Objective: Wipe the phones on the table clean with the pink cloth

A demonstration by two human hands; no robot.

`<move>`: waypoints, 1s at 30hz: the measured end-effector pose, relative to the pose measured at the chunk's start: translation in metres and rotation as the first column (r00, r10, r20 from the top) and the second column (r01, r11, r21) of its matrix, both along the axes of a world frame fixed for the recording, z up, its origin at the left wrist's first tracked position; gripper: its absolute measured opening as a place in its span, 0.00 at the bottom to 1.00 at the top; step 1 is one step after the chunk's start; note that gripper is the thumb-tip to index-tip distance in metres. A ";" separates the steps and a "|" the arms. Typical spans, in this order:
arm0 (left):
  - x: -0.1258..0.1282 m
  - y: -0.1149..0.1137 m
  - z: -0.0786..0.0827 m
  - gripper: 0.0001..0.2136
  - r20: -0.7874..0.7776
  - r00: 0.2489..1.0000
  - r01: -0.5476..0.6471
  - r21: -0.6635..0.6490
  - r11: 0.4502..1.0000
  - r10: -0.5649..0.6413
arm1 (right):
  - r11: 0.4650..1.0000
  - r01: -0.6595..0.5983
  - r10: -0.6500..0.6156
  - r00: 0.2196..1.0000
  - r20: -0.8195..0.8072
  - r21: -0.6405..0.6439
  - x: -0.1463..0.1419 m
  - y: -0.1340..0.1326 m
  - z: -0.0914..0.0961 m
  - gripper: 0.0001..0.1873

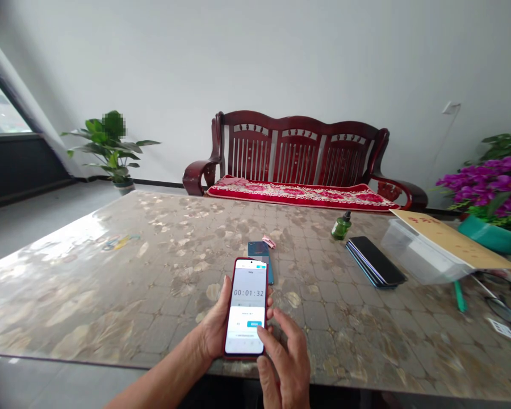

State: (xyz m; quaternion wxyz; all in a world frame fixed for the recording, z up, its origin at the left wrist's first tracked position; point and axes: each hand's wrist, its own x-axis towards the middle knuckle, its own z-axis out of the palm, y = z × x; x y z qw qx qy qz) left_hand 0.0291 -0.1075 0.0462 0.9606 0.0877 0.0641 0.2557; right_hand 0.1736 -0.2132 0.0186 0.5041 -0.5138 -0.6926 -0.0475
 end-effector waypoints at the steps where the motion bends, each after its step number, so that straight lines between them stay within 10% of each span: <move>1: 0.000 0.000 0.000 0.43 0.002 1.000 0.000 -0.003 1.000 0.000 | 1.000 0.000 0.000 1.000 0.008 0.003 0.000 0.000 0.000 0.18; 30: -0.003 -0.002 0.001 0.45 0.105 0.993 0.044 0.072 0.996 -0.051 | 0.992 0.056 -0.075 0.983 -0.168 -0.116 -0.002 -0.003 -0.005 0.20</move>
